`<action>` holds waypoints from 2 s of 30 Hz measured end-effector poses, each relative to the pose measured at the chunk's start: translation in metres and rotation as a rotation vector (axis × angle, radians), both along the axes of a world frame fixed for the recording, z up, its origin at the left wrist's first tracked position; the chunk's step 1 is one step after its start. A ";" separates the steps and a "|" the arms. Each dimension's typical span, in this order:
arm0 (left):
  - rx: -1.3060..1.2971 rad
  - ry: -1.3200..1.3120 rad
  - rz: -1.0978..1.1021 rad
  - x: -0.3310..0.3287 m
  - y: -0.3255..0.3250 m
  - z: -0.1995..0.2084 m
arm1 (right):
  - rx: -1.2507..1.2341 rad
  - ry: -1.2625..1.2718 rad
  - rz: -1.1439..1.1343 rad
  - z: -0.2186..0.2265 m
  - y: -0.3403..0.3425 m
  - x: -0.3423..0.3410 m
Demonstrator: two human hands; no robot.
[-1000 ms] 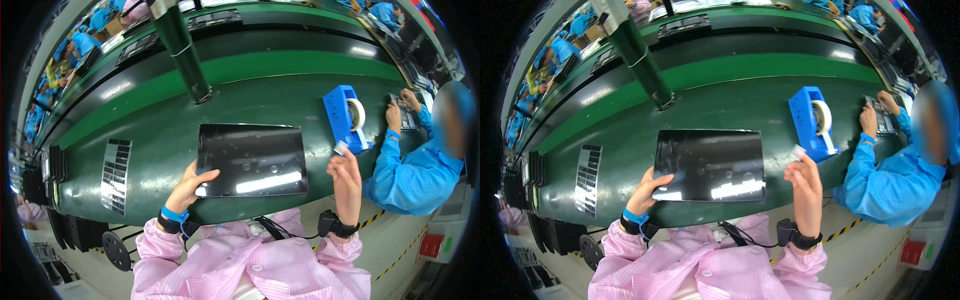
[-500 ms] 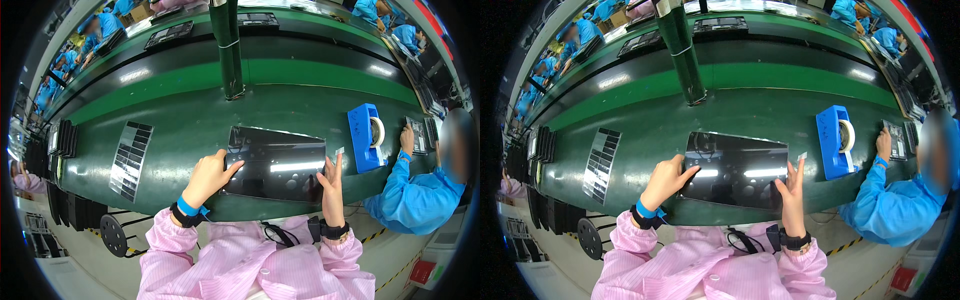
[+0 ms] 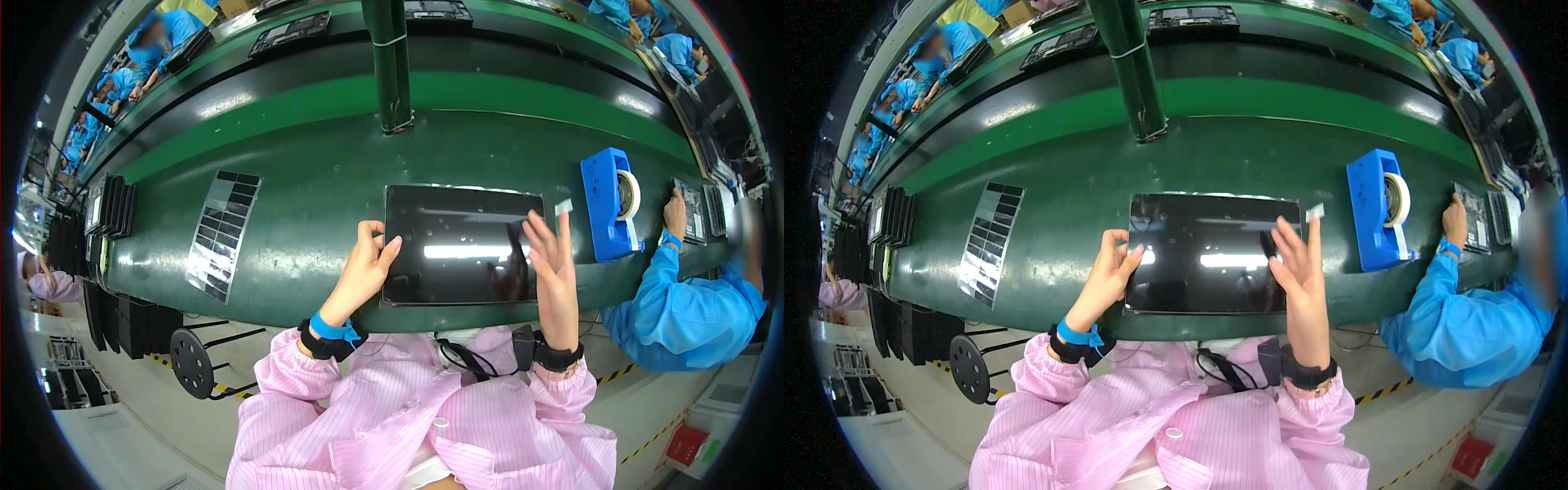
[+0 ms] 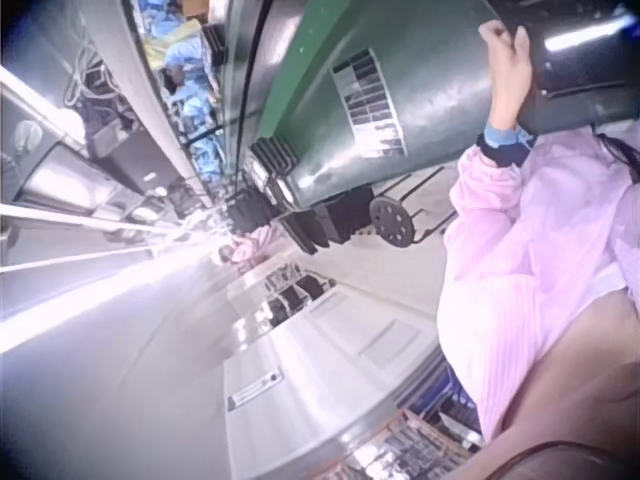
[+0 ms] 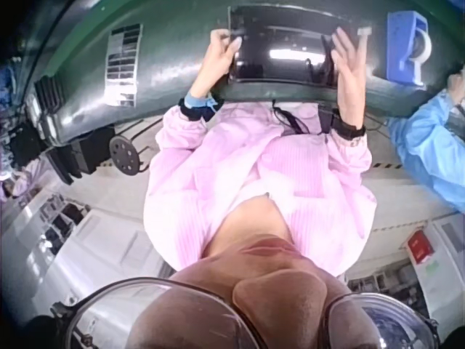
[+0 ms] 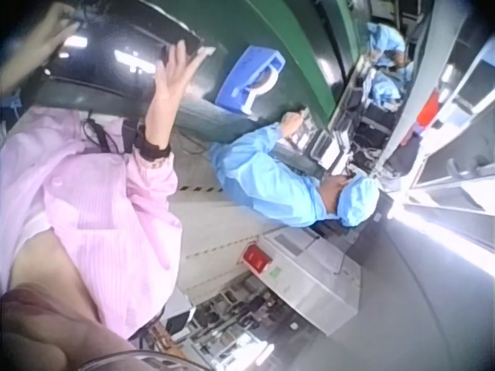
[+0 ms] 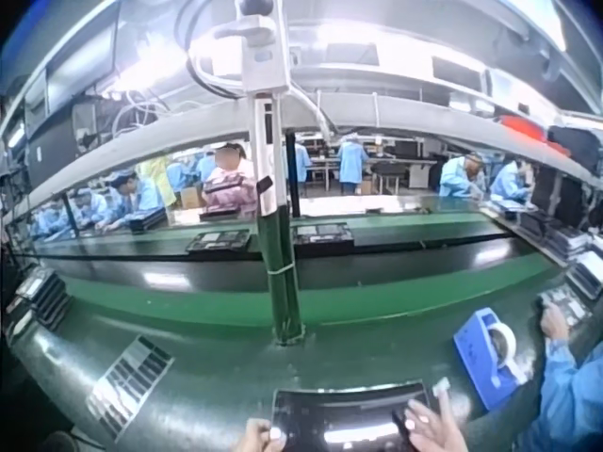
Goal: The recorder is assembling and testing tablets on a production line.
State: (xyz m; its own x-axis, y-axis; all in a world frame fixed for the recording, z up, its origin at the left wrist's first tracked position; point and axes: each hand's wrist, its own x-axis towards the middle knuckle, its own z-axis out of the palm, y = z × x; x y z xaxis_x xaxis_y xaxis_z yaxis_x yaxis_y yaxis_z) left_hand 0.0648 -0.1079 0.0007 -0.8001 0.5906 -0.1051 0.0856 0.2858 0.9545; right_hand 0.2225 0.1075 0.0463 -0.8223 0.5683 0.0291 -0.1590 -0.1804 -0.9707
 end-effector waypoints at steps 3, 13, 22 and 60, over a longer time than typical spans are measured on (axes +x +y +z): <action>0.118 -0.223 0.067 0.002 0.006 0.014 | 0.167 0.004 -0.157 0.009 0.004 -0.010; 0.314 -0.344 0.096 0.007 0.008 0.026 | 0.027 -0.232 -0.139 -0.014 0.039 0.007; 0.483 0.062 0.058 0.013 0.020 0.039 | -0.033 0.261 -0.207 -0.005 0.059 -0.001; 0.588 0.786 0.033 0.003 0.032 0.055 | 0.045 0.431 -0.291 -0.034 0.062 -0.002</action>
State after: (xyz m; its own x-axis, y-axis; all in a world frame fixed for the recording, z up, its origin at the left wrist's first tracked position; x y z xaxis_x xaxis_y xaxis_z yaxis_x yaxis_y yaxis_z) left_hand 0.0681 -0.0760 0.0558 -0.5334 0.3541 0.7682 0.7582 -0.2026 0.6198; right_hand 0.2200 0.1693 0.0127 -0.5387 0.7616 0.3602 -0.5833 -0.0287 -0.8118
